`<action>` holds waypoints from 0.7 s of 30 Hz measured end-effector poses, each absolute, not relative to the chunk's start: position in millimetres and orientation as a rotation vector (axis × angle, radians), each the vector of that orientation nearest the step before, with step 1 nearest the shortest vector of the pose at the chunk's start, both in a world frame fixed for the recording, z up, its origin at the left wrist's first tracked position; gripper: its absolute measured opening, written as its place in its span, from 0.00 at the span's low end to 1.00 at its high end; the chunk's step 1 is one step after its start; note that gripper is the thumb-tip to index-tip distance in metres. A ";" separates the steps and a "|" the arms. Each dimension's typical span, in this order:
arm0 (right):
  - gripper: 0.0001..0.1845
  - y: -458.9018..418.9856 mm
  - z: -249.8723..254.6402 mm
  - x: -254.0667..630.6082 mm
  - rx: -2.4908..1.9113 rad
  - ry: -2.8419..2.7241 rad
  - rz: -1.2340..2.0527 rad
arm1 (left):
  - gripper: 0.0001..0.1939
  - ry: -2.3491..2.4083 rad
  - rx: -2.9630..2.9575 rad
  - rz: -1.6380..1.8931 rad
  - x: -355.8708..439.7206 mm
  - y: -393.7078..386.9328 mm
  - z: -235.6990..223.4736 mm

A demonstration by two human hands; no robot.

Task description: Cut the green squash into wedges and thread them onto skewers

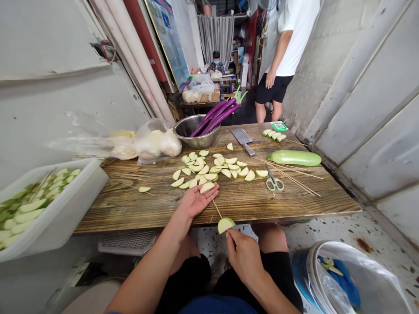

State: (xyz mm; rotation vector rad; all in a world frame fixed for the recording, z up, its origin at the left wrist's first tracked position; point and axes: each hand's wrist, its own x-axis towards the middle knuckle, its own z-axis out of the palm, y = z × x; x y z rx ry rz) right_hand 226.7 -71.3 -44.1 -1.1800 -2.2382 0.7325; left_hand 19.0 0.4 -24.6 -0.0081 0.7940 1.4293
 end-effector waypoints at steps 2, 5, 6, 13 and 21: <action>0.17 -71.7 -42.6 227.5 -1.191 -2.247 0.729 | 0.12 0.776 -0.010 1.435 19.1 -0.1 -23.6; 0.17 -71.4 -40.4 228.6 -1.200 -2.249 0.712 | 0.12 0.775 0.000 1.459 20.9 -0.6 -22.7; 0.18 -71.0 -39.8 228.9 -1.200 -2.247 0.713 | 0.12 0.784 0.004 1.466 21.7 -0.7 -22.6; 0.18 -69.5 -38.3 228.1 -1.201 -2.239 0.766 | 0.08 0.870 0.013 1.444 24.8 0.6 -25.1; 0.19 -68.9 -39.8 226.1 -1.201 -2.261 0.766 | 0.07 0.915 -0.061 1.457 27.0 4.3 -24.1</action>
